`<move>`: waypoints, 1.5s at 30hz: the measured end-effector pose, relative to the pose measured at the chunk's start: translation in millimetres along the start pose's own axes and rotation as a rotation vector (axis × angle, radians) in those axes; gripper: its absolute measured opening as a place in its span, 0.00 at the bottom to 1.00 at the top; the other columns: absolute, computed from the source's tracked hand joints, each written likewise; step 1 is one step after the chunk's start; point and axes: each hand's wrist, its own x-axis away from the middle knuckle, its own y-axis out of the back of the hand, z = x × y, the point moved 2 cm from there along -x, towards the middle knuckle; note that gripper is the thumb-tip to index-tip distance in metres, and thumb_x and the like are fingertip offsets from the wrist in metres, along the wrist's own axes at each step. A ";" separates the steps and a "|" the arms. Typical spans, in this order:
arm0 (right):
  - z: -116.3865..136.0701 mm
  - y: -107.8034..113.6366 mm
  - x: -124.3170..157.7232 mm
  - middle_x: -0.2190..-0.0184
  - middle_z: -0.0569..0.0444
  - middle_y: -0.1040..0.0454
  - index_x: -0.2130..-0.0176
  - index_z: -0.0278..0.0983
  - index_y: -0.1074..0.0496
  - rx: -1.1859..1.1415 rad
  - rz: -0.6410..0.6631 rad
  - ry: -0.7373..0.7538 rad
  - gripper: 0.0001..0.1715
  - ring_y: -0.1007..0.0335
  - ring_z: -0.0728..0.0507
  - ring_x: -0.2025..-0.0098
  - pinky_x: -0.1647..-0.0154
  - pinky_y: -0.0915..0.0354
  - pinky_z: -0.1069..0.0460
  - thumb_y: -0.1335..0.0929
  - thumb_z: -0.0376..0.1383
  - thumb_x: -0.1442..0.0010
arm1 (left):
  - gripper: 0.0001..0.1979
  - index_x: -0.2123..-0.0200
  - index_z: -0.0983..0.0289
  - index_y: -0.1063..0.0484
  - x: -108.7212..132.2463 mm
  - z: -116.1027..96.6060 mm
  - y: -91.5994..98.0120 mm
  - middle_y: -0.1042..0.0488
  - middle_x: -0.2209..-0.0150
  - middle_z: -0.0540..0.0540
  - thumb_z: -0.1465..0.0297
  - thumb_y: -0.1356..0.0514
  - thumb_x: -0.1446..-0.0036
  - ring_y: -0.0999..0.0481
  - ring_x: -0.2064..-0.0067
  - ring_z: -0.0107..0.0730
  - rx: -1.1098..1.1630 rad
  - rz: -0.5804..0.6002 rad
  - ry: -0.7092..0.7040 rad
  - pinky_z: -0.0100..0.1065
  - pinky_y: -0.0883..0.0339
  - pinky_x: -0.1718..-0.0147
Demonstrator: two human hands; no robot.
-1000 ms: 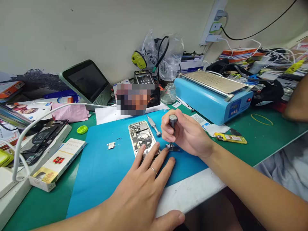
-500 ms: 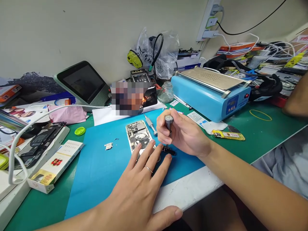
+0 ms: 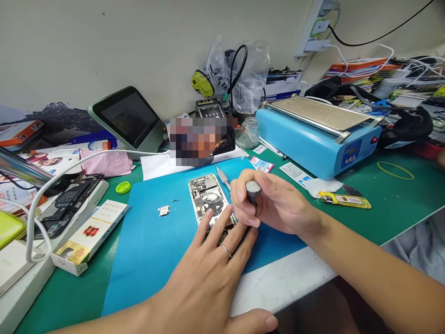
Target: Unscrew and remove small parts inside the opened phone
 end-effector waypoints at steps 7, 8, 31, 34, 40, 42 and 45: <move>-0.3 -0.2 -0.5 0.73 0.59 0.35 0.61 0.37 0.25 -0.005 -0.002 -0.018 0.22 0.38 0.51 0.76 0.73 0.42 0.53 0.34 0.51 0.28 | 0.50 0.22 0.61 0.60 0.0 -0.7 0.5 0.60 0.22 0.54 0.38 0.47 0.34 0.61 0.22 0.57 0.029 0.025 0.008 0.54 0.80 0.26; -0.3 -0.1 -0.5 0.73 0.59 0.35 0.61 0.37 0.25 -0.007 0.002 -0.019 0.22 0.38 0.51 0.76 0.73 0.42 0.53 0.34 0.51 0.28 | 0.50 0.22 0.61 0.60 -0.4 -0.8 0.9 0.61 0.22 0.53 0.39 0.47 0.34 0.62 0.22 0.55 0.029 0.026 0.008 0.53 0.83 0.27; -2.4 2.8 -1.0 0.71 0.58 0.34 0.59 0.34 0.26 -0.025 0.067 0.020 0.23 0.36 0.52 0.75 0.73 0.41 0.55 0.38 0.48 0.25 | 0.49 0.22 0.63 0.62 0.7 -0.8 2.7 0.65 0.22 0.51 0.38 0.51 0.32 0.73 0.22 0.46 0.030 0.043 0.013 0.44 0.96 0.31; -2.1 2.9 -0.9 0.72 0.58 0.34 0.59 0.34 0.26 -0.023 0.070 0.015 0.22 0.36 0.52 0.75 0.73 0.41 0.55 0.37 0.48 0.25 | 0.50 0.22 0.63 0.62 1.5 -1.4 3.2 0.65 0.22 0.50 0.38 0.51 0.32 0.71 0.22 0.47 0.031 0.041 0.013 0.43 0.96 0.31; -2.0 2.6 0.0 0.72 0.58 0.35 0.59 0.35 0.25 -0.029 0.061 0.017 0.23 0.36 0.52 0.75 0.74 0.41 0.56 0.38 0.48 0.25 | 0.49 0.23 0.64 0.59 1.6 -2.3 2.7 0.64 0.22 0.50 0.38 0.51 0.32 0.76 0.22 0.43 0.036 0.038 0.008 0.43 0.96 0.31; -2.2 3.2 -0.1 0.72 0.58 0.34 0.59 0.35 0.25 -0.027 0.057 0.021 0.23 0.37 0.52 0.75 0.74 0.41 0.55 0.38 0.48 0.25 | 0.49 0.23 0.64 0.59 1.0 -2.2 2.5 0.64 0.22 0.50 0.39 0.50 0.32 0.78 0.22 0.42 0.039 0.035 0.008 0.43 0.97 0.31; -1.7 4.2 -0.2 0.72 0.58 0.35 0.59 0.35 0.25 -0.018 0.060 0.041 0.23 0.37 0.52 0.75 0.73 0.41 0.55 0.39 0.48 0.24 | 0.48 0.23 0.64 0.58 -0.1 -1.9 2.1 0.63 0.22 0.51 0.39 0.50 0.32 0.78 0.22 0.42 0.048 0.045 0.009 0.44 0.97 0.32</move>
